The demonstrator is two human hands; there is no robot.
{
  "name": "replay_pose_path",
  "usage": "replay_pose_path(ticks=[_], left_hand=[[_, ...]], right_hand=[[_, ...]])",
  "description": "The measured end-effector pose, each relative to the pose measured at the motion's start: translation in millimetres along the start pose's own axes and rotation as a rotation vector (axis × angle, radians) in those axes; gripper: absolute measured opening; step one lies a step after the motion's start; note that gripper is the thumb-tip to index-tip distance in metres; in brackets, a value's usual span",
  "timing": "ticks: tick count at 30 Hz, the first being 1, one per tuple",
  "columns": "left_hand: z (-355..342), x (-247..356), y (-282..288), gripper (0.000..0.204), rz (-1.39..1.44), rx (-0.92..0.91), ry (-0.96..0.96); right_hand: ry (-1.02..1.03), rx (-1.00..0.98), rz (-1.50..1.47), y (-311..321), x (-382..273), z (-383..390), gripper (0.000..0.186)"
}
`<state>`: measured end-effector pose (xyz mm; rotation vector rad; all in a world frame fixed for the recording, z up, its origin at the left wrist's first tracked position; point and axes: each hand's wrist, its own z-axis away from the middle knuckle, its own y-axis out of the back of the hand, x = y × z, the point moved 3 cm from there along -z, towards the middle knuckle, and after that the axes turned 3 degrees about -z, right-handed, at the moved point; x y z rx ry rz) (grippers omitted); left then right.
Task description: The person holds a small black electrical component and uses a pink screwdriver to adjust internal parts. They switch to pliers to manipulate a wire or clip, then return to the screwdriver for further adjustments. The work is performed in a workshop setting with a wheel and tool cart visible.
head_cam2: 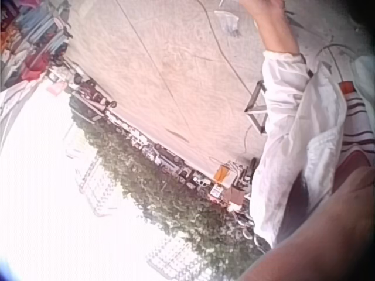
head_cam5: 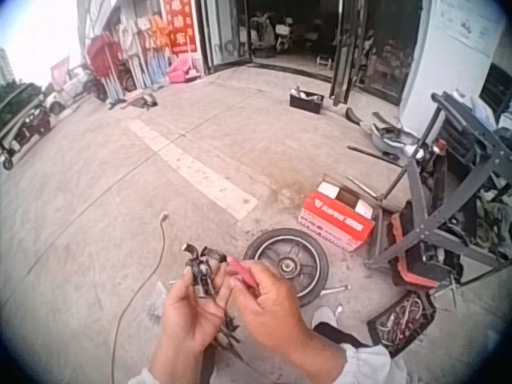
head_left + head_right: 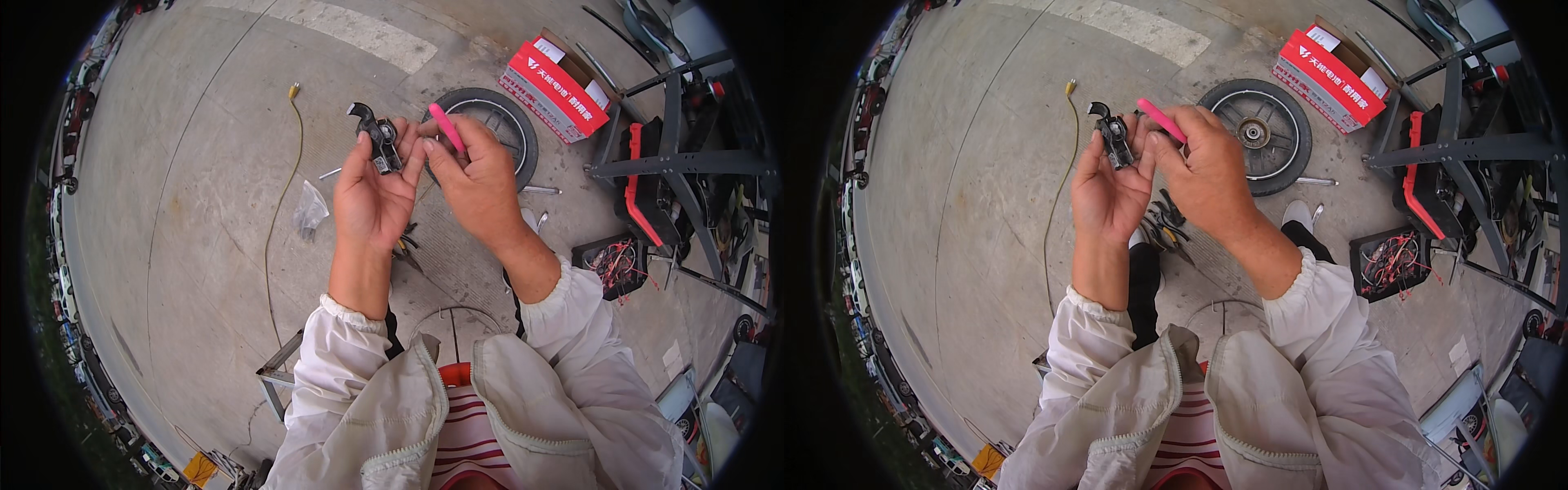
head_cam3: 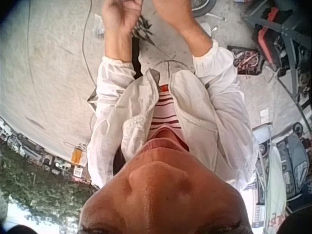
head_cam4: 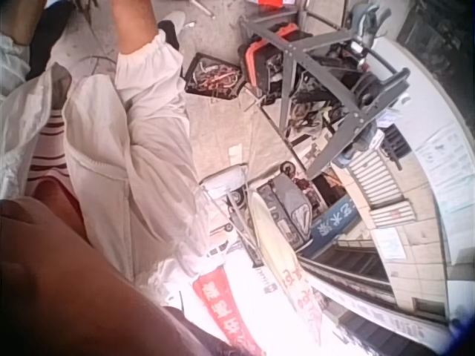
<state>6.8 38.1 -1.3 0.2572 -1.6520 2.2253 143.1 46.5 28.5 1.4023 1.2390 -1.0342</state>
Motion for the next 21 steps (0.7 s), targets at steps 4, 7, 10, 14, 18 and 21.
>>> replay_pose_path(ticks=[4, 7, 10, 14, 18, 21], left_hand=[[2.4, 2.4, -2.8, 0.032, 0.045, -0.021, -0.007], [2.5, 2.8, -2.5, 0.035, 0.097, -0.091, 0.000], [3.9, 2.8, -5.9, 0.033, 0.105, -0.112, -0.008], [3.8, 1.2, -6.4, 0.033, 0.035, -0.145, -0.025], [4.8, 0.7, -7.8, 0.032, 0.001, -0.119, -0.022], [3.5, -1.1, -8.0, 0.029, -0.083, -0.089, -0.028]], right_hand=[[0.057, -0.038, 0.114, -3.7, -7.1, 0.9, 0.021], [0.113, -0.100, 0.194, -4.6, -10.7, 1.3, 0.023], [0.128, -0.130, 0.236, -7.6, -10.7, 3.6, 0.023], [0.112, -0.152, 0.246, -9.8, -9.6, 5.1, 0.017], [0.129, -0.155, 0.313, -9.5, -8.9, 4.7, 0.013], [0.107, -0.164, 0.355, -8.3, -8.8, 4.8, 0.011]])
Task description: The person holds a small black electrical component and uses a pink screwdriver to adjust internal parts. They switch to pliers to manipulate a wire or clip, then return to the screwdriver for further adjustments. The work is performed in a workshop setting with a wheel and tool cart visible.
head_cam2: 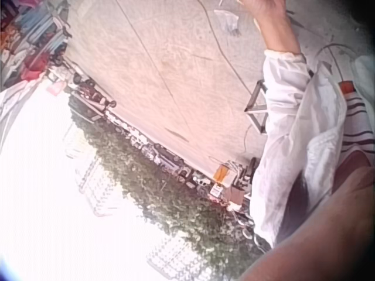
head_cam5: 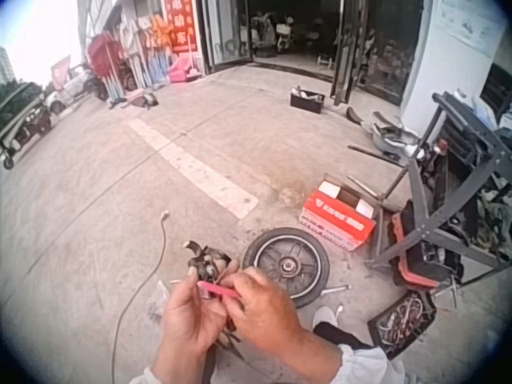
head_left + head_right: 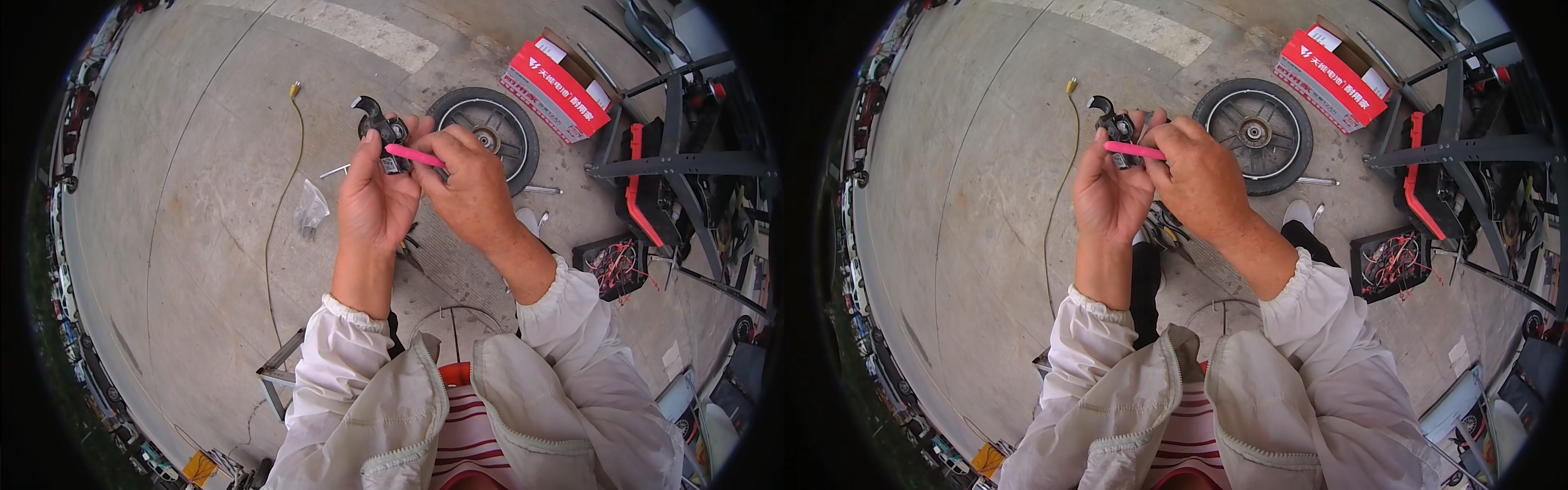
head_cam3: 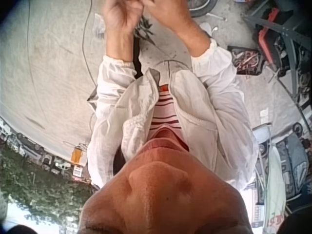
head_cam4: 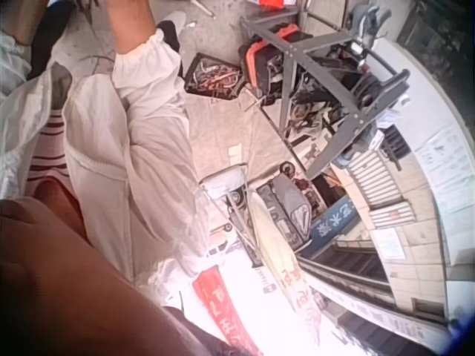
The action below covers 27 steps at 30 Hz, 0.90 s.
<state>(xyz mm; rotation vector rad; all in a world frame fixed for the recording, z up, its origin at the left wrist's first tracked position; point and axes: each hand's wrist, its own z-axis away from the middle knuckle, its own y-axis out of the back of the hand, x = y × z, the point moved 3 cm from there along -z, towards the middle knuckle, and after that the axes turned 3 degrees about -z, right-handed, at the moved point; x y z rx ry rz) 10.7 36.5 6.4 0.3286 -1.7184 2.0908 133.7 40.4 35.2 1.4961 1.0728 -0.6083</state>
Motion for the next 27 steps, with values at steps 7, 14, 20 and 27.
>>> replay_pose_path(ticks=[7, 14, 20, 27], left_hand=[[1, 3, -2, 0.021, -0.305, 0.149, -0.034], [2, -1, -1, 0.018, -0.419, 0.199, -0.034], [3, -1, -3, 0.019, -0.485, 0.199, -0.035], [4, 0, -3, 0.023, -0.742, 0.224, -0.152]], right_hand=[[-0.158, 0.161, -0.262, 6, 12, -6, 0.012], [-0.337, 0.078, -0.692, 5, 15, -8, 0.011], [-0.370, 0.078, -0.783, 1, 22, -9, 0.011], [-0.351, 0.067, -0.608, 5, 24, -9, 0.012]])
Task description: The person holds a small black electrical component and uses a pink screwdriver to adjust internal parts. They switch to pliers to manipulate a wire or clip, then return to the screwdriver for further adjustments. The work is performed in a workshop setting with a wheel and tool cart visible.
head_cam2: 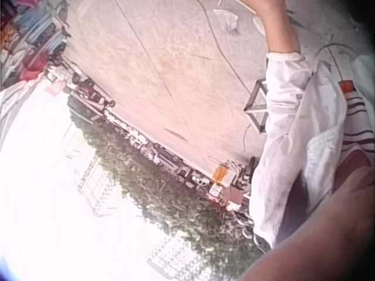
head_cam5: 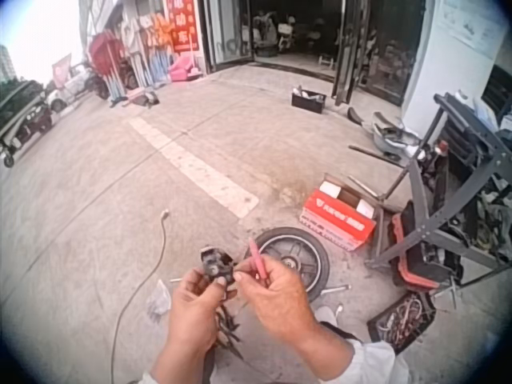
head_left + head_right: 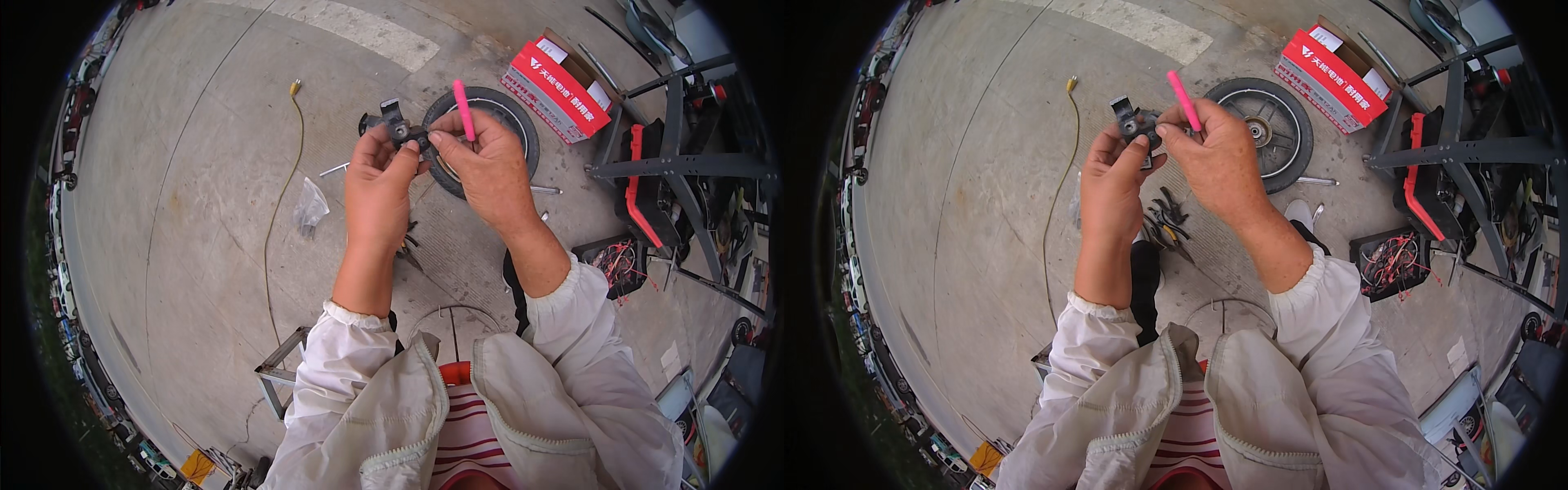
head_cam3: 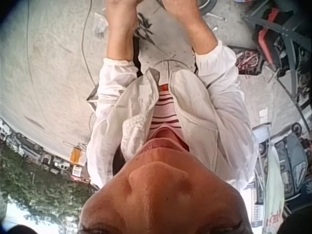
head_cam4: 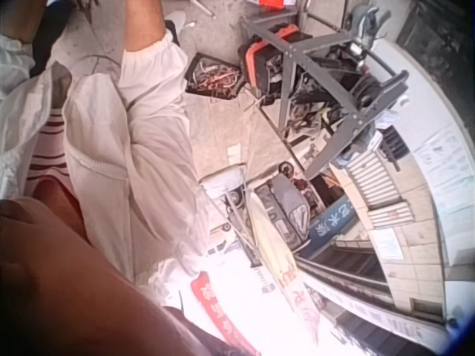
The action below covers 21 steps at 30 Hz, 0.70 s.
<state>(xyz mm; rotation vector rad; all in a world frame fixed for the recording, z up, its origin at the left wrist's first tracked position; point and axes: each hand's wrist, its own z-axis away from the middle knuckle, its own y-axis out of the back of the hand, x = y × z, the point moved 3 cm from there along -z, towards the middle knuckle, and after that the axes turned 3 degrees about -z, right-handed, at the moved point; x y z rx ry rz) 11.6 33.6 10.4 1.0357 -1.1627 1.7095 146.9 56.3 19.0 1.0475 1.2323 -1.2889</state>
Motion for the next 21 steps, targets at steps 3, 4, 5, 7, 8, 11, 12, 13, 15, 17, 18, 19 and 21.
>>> replay_pose_path(ticks=[3, 4, 5, 7, 8, 11, 12, 13, 15, 17, 18, 19, 21], left_hand=[[1, 0, 1, 0.025, -0.062, -0.014, -0.033], [2, 1, 0, 0.026, -0.056, -0.024, -0.033], [2, 1, 0, 0.026, -0.049, -0.033, -0.034], [1, 1, 0, 0.026, -0.032, -0.028, -0.028], [1, 0, 0, 0.026, -0.023, -0.025, -0.025], [2, 2, -2, 0.026, -0.016, -0.016, -0.020], [2, 1, -2, 0.026, -0.014, -0.021, -0.021], [1, 0, -1, 0.026, -0.012, -0.023, -0.022], [1, 0, -1, 0.026, -0.010, -0.028, -0.025], [2, 1, -1, 0.026, -0.009, -0.032, -0.025], [2, 1, -1, 0.026, -0.005, -0.032, -0.024], [3, 2, -2, 0.026, -0.001, -0.033, -0.024], [3, 2, -3, 0.026, 0.012, -0.037, -0.018]], right_hand=[[0.017, -0.031, -0.002, -2, -1, 0, 0.013], [0.033, -0.030, 0.020, -2, -1, 0, 0.013], [0.049, -0.028, 0.041, -2, -2, 1, 0.014], [0.092, -0.019, 0.077, -4, -6, 3, 0.014], [0.118, -0.012, 0.091, -6, -9, 5, 0.014], [0.196, 0.001, 0.158, -6, -10, 5, 0.013], [0.222, 0.003, 0.184, -5, -10, 4, 0.013], [0.202, 0.006, 0.184, -6, -10, 4, 0.012], [0.164, 0.012, 0.185, -6, -9, 5, 0.012], [0.162, 0.021, 0.205, -7, -11, 6, 0.012], [0.161, 0.026, 0.215, -7, -11, 6, 0.012], [0.175, 0.031, 0.214, -7, -10, 6, 0.012], [0.203, 0.042, 0.211, -6, -6, 4, 0.012]])
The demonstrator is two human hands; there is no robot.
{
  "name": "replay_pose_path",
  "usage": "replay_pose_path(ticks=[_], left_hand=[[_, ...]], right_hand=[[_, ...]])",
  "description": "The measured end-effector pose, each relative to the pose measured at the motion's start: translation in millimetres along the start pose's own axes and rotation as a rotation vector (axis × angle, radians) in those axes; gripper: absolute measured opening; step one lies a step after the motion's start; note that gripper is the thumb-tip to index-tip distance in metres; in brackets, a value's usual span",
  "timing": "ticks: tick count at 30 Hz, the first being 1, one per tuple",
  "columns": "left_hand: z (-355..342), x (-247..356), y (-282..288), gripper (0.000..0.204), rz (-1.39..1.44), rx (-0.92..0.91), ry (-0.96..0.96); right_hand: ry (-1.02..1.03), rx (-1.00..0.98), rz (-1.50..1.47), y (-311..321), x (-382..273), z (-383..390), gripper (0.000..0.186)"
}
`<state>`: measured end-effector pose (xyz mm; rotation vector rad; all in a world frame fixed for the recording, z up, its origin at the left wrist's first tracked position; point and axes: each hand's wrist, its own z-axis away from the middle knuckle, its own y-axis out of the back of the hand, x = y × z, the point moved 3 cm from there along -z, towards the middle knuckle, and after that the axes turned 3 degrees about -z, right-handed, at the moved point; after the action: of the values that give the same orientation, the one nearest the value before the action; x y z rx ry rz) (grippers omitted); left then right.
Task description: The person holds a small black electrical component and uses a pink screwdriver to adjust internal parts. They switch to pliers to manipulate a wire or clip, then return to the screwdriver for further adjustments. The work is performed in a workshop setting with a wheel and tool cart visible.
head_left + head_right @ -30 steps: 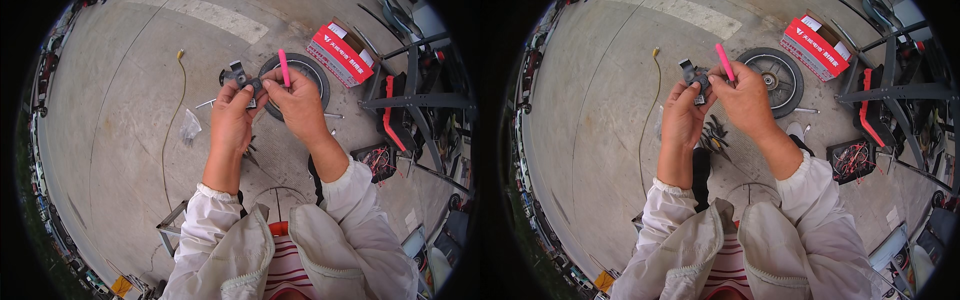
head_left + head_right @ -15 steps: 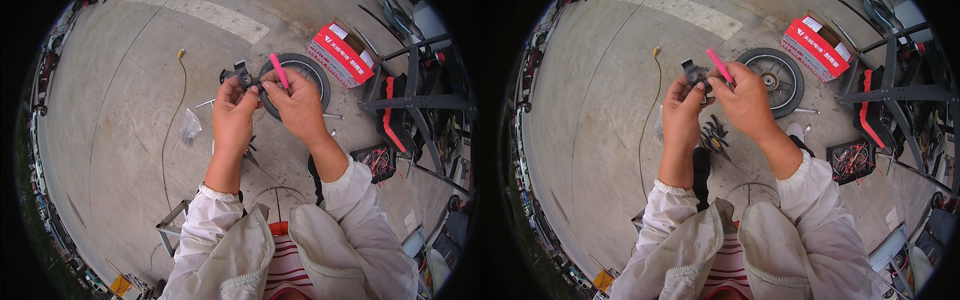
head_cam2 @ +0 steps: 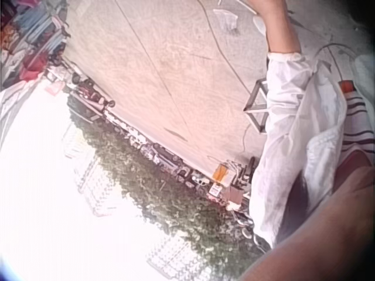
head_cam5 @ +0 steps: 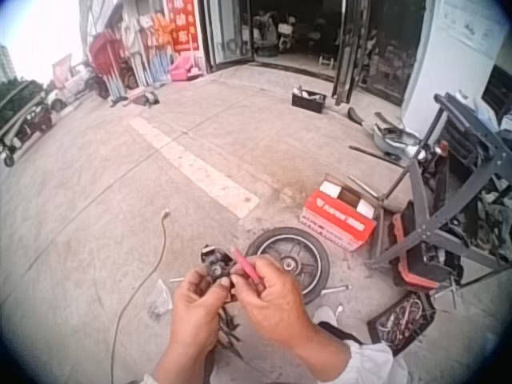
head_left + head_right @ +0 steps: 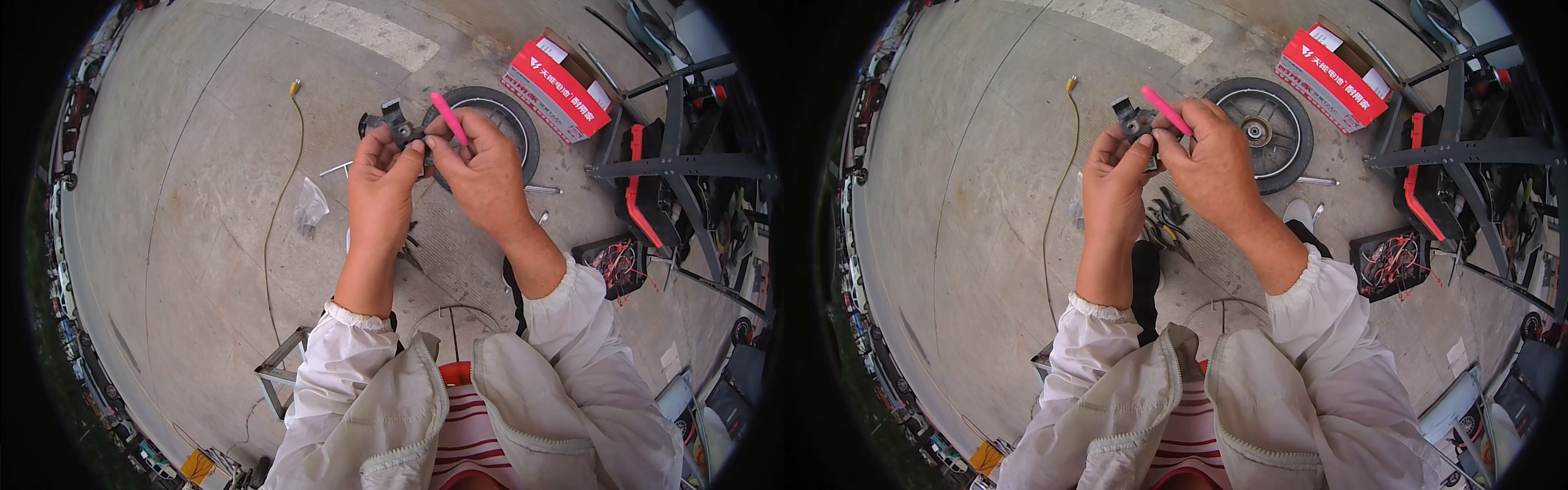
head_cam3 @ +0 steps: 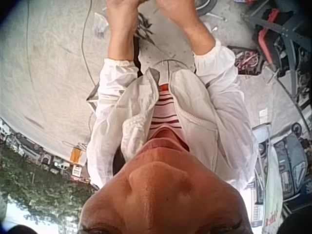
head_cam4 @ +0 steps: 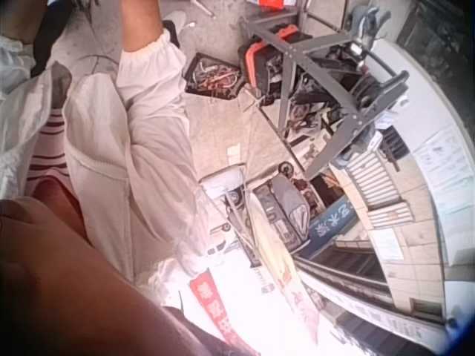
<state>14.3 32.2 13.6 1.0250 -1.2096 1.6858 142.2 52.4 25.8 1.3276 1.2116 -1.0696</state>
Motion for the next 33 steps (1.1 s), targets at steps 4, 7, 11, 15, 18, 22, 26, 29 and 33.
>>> replay_pose_path(ticks=[4, 7, 11, 15, 18, 22, 26, 29, 33], left_hand=[[0, 1, 0, 0.024, 0.042, 0.008, 0.026], [-1, 1, 1, 0.023, 0.090, 0.022, 0.057], [-2, 0, 3, 0.021, 0.128, 0.016, 0.068], [-3, -2, 4, 0.023, 0.119, 0.013, 0.044], [-2, -1, 5, 0.023, 0.099, 0.022, 0.019], [-2, -1, 4, 0.022, 0.097, 0.023, 0.024], [-2, -1, 5, 0.021, 0.106, 0.029, 0.051], [-2, -2, 4, 0.021, 0.133, 0.041, 0.066], [-4, -3, 2, 0.023, 0.169, 0.026, 0.076]], right_hand=[[0.065, -0.009, 0.011, 0, -1, -1, 0.015], [0.087, -0.023, 0.040, 0, -5, 0, 0.017], [0.119, -0.015, 0.093, -1, -8, 1, 0.018], [0.136, -0.013, 0.142, 0, -10, 1, 0.019], [0.169, -0.019, 0.164, 0, -13, 2, 0.017], [0.230, -0.005, 0.182, -1, -11, 2, 0.016], [0.270, -0.013, 0.211, 0, -14, 2, 0.015], [0.255, -0.019, 0.215, 0, -15, 2, 0.015], [0.197, -0.018, 0.155, 3, -7, 3, 0.015]])
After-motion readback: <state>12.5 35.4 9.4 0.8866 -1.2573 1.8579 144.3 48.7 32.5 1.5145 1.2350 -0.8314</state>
